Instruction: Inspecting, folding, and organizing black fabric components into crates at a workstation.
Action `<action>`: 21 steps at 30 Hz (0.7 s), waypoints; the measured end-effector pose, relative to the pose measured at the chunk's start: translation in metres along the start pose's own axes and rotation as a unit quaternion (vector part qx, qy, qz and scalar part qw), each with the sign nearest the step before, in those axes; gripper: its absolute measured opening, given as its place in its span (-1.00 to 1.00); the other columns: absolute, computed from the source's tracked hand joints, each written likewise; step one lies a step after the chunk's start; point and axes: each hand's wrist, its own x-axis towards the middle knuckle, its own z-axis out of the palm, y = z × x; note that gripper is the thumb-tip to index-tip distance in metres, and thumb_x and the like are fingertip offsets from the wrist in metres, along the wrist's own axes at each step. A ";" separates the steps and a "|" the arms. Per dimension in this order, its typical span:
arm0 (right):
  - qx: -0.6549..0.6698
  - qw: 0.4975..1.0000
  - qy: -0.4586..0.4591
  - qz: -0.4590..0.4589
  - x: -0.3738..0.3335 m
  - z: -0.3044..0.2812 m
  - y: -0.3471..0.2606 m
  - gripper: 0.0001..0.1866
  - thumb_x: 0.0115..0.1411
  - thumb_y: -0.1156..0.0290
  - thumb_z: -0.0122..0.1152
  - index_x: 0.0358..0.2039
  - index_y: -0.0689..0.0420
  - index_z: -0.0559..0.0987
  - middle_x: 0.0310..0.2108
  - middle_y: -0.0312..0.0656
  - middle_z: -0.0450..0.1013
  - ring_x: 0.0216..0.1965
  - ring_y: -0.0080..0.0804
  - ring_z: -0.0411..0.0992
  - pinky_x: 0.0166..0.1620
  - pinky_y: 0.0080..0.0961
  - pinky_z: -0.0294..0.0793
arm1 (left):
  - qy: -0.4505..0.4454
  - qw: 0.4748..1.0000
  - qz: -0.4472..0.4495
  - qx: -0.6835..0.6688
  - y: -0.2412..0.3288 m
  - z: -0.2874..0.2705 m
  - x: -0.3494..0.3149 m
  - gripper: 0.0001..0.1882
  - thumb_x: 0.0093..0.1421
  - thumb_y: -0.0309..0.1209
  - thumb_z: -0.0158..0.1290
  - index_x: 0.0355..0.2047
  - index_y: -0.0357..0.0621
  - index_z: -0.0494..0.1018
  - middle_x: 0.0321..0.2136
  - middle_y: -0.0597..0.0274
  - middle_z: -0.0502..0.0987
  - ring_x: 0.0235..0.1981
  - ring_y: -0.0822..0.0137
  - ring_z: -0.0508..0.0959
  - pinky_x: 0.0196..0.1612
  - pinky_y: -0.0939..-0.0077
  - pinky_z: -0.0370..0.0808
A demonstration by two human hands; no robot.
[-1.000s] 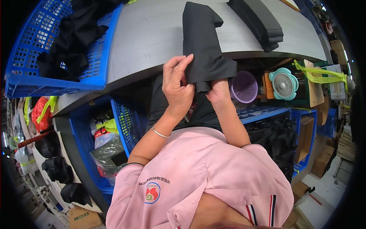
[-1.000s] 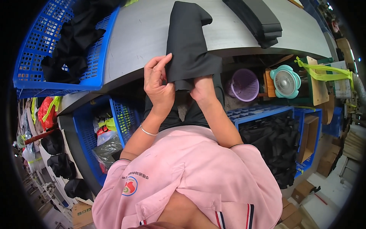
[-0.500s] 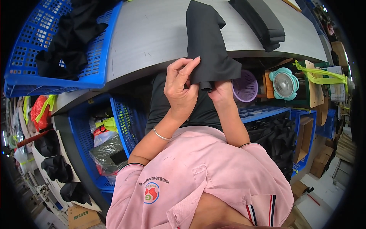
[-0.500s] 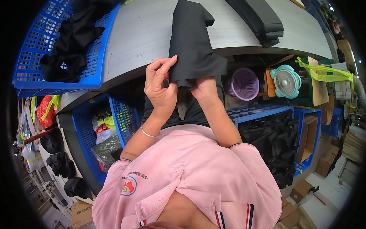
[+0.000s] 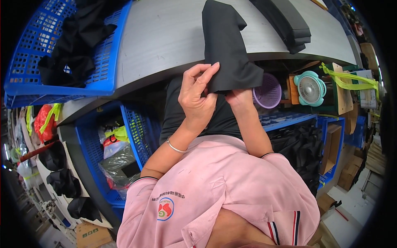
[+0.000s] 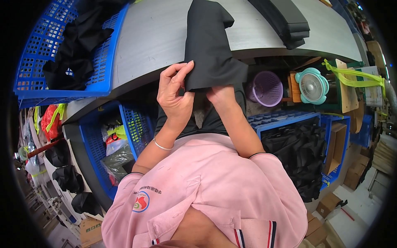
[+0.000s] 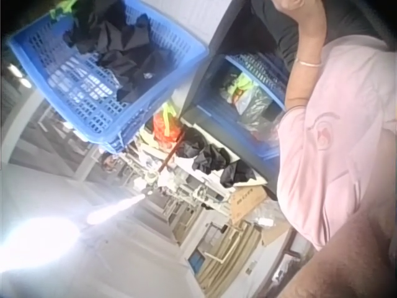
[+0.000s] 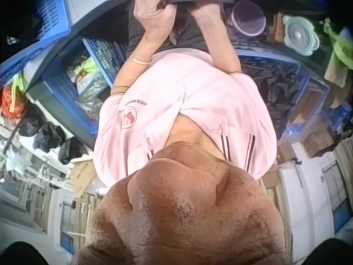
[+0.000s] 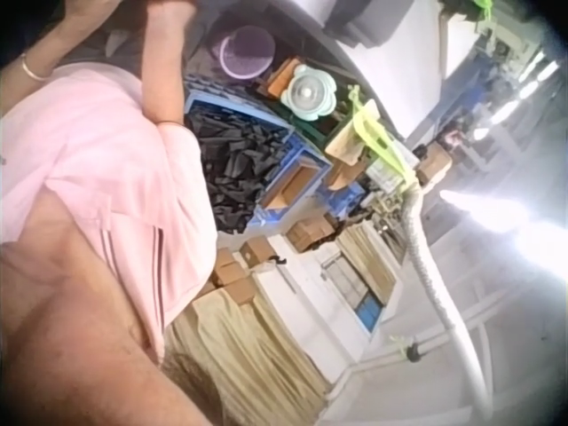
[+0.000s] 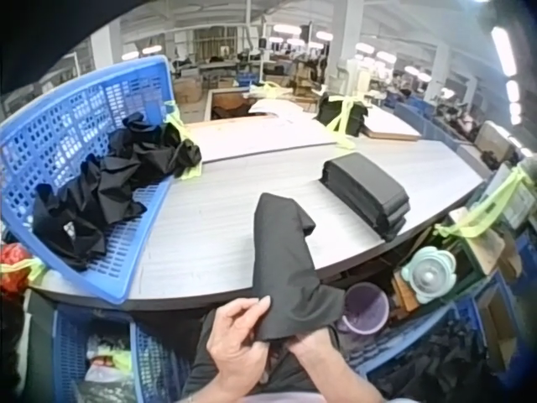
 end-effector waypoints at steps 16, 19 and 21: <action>-0.052 0.995 0.076 -0.036 0.016 -0.002 0.017 -0.51 0.34 0.34 0.16 0.23 0.17 0.31 0.14 -0.13 0.36 0.12 -0.24 0.39 0.18 -0.22 0.45 | -0.054 0.998 0.004 -0.014 -0.017 -0.018 0.005 -0.35 -0.07 -0.74 0.05 0.12 -0.15 0.52 -0.02 0.12 0.48 -0.26 0.44 0.49 -0.30 0.64 0.44; -0.111 0.987 0.090 -0.072 0.028 -0.008 0.030 -0.51 0.33 0.41 0.18 0.22 0.20 0.31 0.13 -0.13 0.36 0.12 -0.26 0.38 0.20 -0.27 0.42 | -0.064 0.998 0.016 -0.016 -0.025 -0.024 0.006 -0.34 -0.05 -0.68 0.06 0.15 -0.17 0.48 0.04 0.05 0.45 -0.31 0.40 0.50 -0.31 0.59 0.47; -0.135 0.983 0.079 -0.099 0.033 -0.011 0.039 -0.51 0.32 0.44 0.19 0.22 0.21 0.31 0.13 -0.13 0.36 0.12 -0.26 0.37 0.22 -0.30 0.39 | -0.055 0.998 0.003 -0.024 -0.035 -0.026 0.006 -0.38 -0.02 -0.71 0.02 0.13 -0.22 0.49 0.05 0.07 0.47 -0.30 0.43 0.48 -0.27 0.62 0.46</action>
